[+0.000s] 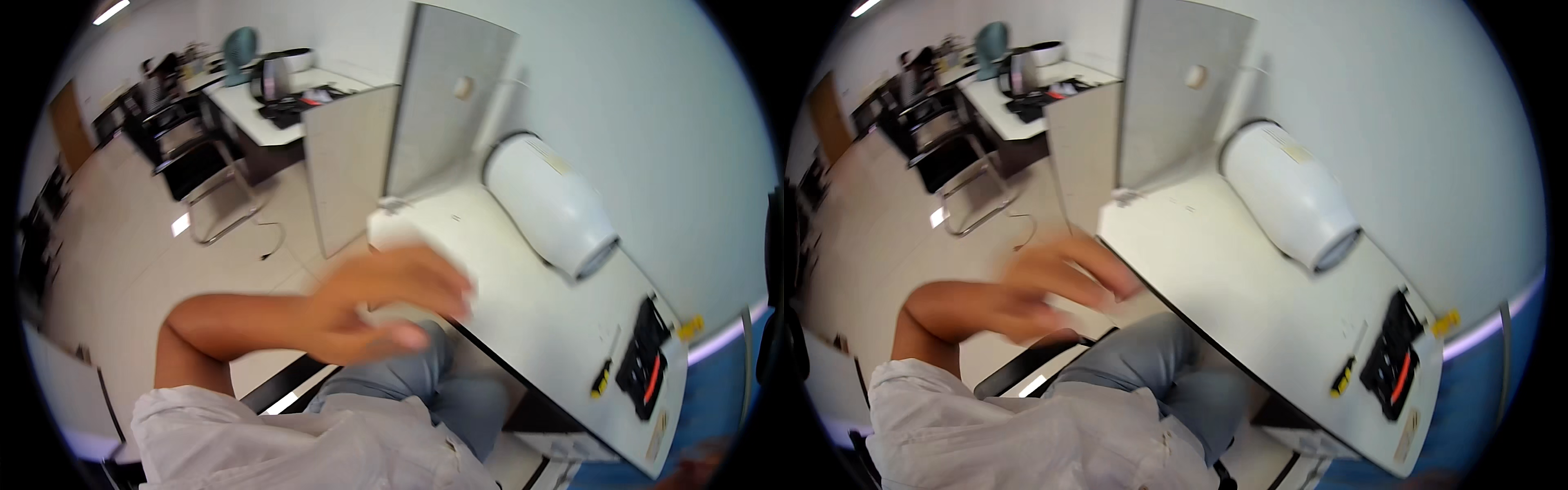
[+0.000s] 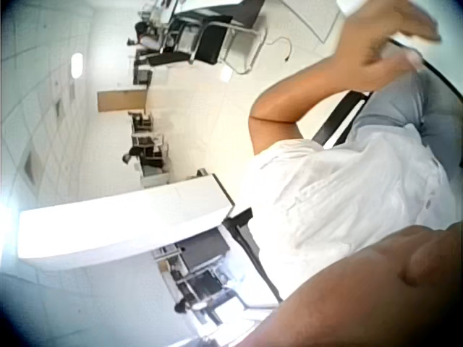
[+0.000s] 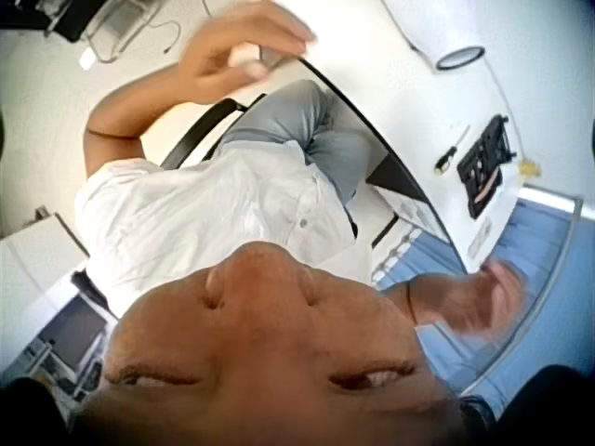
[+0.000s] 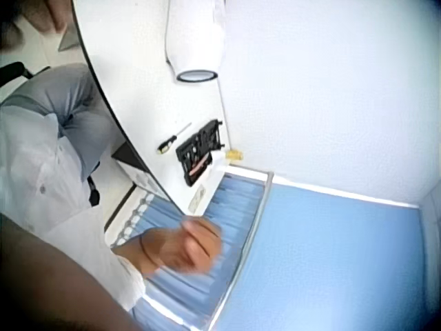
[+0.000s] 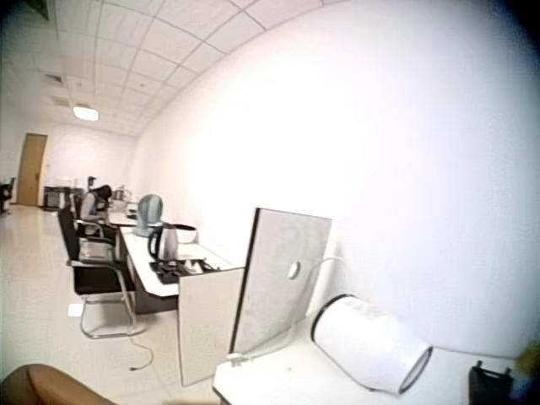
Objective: The person removes a teal fan from the desk and then uses a screwdriver to unscrew and detach the front ring of a white Cestbon appliance. The person places the removed ring on the desk.
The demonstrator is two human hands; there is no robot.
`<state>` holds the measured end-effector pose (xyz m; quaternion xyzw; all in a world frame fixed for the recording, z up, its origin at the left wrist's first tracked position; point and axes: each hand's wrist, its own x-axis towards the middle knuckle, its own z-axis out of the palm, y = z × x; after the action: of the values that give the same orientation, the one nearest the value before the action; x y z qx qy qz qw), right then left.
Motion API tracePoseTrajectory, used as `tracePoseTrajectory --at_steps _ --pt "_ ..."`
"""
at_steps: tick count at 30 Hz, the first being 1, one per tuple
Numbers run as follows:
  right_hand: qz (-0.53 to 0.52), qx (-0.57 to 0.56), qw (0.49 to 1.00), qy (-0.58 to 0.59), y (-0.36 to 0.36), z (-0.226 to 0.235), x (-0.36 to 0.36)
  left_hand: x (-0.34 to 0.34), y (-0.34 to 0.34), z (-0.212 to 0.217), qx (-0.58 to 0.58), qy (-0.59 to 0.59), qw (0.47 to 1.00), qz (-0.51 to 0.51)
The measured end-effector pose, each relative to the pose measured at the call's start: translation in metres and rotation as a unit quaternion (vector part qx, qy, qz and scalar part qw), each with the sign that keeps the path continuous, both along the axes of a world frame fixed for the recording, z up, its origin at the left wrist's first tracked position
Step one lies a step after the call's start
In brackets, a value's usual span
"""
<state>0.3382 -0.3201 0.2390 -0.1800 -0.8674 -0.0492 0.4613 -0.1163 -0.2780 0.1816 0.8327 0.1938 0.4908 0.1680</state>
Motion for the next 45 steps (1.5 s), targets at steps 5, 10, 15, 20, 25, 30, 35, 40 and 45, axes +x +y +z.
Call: tracePoseTrajectory --at_steps 5,10,15,20,25,30,35,40,45 --pt "-0.134 -0.394 0.893 -0.174 0.048 -0.215 -0.067 0.033 -0.017 -0.194 -0.306 0.216 0.925 -0.069" --pt "0.037 -0.509 0.833 -0.213 0.028 -0.334 -0.125 0.074 -0.016 -0.264 -0.29 0.38 0.875 -0.073" --pt "0.07 -0.544 0.819 -0.168 0.021 -0.303 -0.133 0.087 -0.014 -0.242 -0.28 0.293 0.903 -0.142" --pt "-0.055 -0.56 0.79 -0.243 0.005 -0.263 -0.134 0.095 -0.018 -0.242 -0.252 0.265 0.919 -0.145" --pt "-0.044 -0.522 0.726 -0.446 0.01 -0.313 -0.118 0.096 -0.016 -0.236 -0.237 0.351 0.891 -0.161" --pt "0.032 -0.625 0.694 -0.356 0.019 -0.35 -0.112 0.1 -0.012 -0.269 -0.259 0.328 0.879 -0.229" --pt "0.08 -0.582 0.725 -0.361 0.026 -0.405 -0.107 0.098 -0.011 -0.268 -0.256 0.318 0.878 -0.25" --pt "0.143 -0.575 0.704 -0.392 0.038 -0.439 -0.101 0.1 -0.015 -0.272 -0.229 0.296 0.892 -0.253" --pt "0.107 -0.614 0.687 -0.374 0.032 -0.388 -0.123 0.093 -0.022 -0.263 -0.296 0.35 0.867 -0.196"
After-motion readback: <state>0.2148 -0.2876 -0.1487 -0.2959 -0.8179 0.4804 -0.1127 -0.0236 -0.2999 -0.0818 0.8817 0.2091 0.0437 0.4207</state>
